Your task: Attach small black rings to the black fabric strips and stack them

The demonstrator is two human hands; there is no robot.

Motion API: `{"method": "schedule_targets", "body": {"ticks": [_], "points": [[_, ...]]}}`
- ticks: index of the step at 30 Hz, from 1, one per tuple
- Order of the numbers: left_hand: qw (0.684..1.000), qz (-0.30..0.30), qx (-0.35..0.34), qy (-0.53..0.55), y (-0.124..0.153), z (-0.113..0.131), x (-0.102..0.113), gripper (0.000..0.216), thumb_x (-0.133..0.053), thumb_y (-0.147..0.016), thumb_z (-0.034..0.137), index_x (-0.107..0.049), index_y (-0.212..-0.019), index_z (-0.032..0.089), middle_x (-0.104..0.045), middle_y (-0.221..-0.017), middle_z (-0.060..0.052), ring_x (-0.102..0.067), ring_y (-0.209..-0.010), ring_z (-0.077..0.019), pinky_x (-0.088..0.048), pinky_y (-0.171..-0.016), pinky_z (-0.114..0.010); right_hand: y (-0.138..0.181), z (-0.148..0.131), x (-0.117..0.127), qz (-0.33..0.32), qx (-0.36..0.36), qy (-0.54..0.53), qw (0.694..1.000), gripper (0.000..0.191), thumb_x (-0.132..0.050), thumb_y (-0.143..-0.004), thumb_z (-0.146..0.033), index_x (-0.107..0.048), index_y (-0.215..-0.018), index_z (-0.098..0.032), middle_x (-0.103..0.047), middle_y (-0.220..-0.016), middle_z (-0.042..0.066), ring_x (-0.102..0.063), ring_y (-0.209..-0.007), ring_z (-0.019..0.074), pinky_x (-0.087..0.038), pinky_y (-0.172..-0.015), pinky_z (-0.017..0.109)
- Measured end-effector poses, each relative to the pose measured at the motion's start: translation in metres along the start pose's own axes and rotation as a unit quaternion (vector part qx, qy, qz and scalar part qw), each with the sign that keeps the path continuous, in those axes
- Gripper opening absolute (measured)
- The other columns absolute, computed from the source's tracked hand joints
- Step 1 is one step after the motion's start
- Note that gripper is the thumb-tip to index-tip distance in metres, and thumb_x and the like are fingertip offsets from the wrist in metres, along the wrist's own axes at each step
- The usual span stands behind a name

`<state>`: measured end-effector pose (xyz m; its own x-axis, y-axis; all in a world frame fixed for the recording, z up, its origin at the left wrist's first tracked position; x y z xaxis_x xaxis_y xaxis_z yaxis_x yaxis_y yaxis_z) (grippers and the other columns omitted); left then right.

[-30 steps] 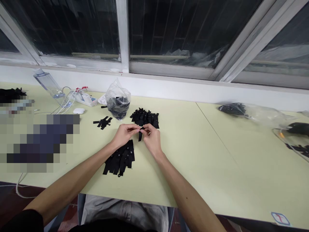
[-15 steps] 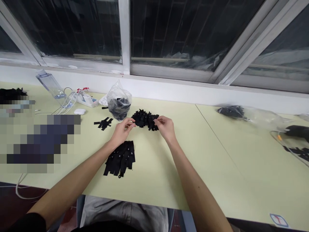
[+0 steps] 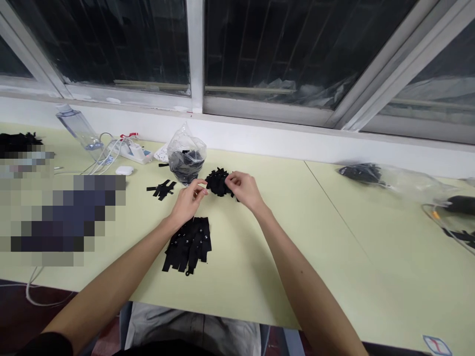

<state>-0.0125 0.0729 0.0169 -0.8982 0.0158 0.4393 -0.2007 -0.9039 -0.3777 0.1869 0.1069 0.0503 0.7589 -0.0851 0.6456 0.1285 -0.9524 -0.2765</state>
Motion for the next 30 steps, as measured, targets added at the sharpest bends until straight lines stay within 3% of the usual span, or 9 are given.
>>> {"method": "schedule_targets", "body": {"ticks": [2,3,7,11,19,25,30], "points": [[1.0,0.007,0.005,-0.008,0.0,-0.002,0.002,0.02,-0.049,-0.097,0.028,-0.056,-0.115,0.023,-0.071,-0.088,-0.002,-0.064,-0.076,-0.0165,-0.046,-0.072,-0.028,0.028,-0.018,-0.025,-0.138,0.043,-0.06,0.988,0.024,-0.061,-0.085,-0.041,-0.073,-0.087,-0.02,-0.07,-0.079,0.004,-0.059,-0.067,0.0176,-0.046,-0.062,0.031],[1.0,0.01,0.007,-0.009,0.0,-0.002,0.003,0.02,-0.049,-0.097,0.029,-0.056,-0.114,0.023,-0.071,-0.086,-0.002,-0.064,-0.075,-0.0166,-0.046,-0.072,-0.027,0.041,-0.025,-0.034,-0.177,0.058,-0.065,0.98,0.024,-0.062,-0.086,-0.042,-0.073,-0.088,-0.021,-0.07,-0.083,0.004,-0.06,-0.07,0.0178,-0.047,-0.066,0.032],[1.0,0.017,0.007,-0.007,-0.001,-0.002,0.005,0.02,-0.049,-0.097,0.031,-0.056,-0.115,0.023,-0.07,-0.084,-0.002,-0.066,-0.078,-0.0175,-0.047,-0.075,-0.028,0.075,-0.035,-0.056,-0.245,0.076,-0.068,0.964,0.022,-0.069,-0.084,-0.043,-0.073,-0.094,-0.024,-0.068,-0.095,0.005,-0.06,-0.083,0.0191,-0.048,-0.074,0.034],[1.0,0.014,0.007,-0.016,0.0,-0.001,0.003,0.021,-0.048,-0.098,0.033,-0.056,-0.115,0.023,-0.07,-0.085,-0.002,-0.067,-0.081,-0.0179,-0.047,-0.074,-0.027,0.082,-0.035,-0.062,-0.234,0.094,-0.044,0.967,0.026,-0.077,-0.077,-0.045,-0.073,-0.092,-0.024,-0.066,-0.091,0.005,-0.058,-0.087,0.021,-0.046,-0.078,0.035],[1.0,0.005,-0.002,-0.022,0.002,0.001,0.0,0.022,-0.047,-0.098,0.032,-0.056,-0.116,0.023,-0.07,-0.085,-0.001,-0.068,-0.082,-0.0177,-0.047,-0.076,-0.028,0.083,-0.034,-0.065,-0.207,0.107,-0.056,0.971,0.016,-0.067,-0.087,-0.038,-0.072,-0.081,-0.023,-0.067,-0.081,0.003,-0.058,-0.082,0.0203,-0.045,-0.077,0.036],[1.0,-0.004,-0.001,-0.023,0.002,0.001,-0.001,0.022,-0.048,-0.098,0.033,-0.057,-0.115,0.023,-0.07,-0.084,-0.001,-0.066,-0.079,-0.0162,-0.047,-0.075,-0.027,0.081,-0.03,-0.066,-0.19,0.102,-0.028,0.976,0.028,-0.076,-0.078,-0.046,-0.07,-0.095,-0.024,-0.067,-0.086,0.003,-0.058,-0.084,0.0202,-0.044,-0.078,0.035],[1.0,-0.012,0.002,-0.019,0.002,0.001,-0.003,0.022,-0.048,-0.098,0.033,-0.057,-0.116,0.023,-0.07,-0.084,-0.001,-0.067,-0.081,-0.0165,-0.047,-0.077,-0.027,0.081,-0.03,-0.068,-0.186,0.119,-0.021,0.975,0.02,-0.074,-0.082,-0.042,-0.07,-0.087,-0.023,-0.066,-0.083,0.003,-0.056,-0.086,0.0207,-0.043,-0.079,0.035]]}}
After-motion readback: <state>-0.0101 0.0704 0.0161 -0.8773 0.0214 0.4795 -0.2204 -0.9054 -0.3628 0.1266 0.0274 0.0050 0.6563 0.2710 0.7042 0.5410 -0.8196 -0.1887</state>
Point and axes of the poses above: each hand's wrist, its own y-axis away from the middle knuckle, its own x-axis out of the back of the hand, z = x × y, the point moved 6 cm from there along -y, towards the middle knuckle
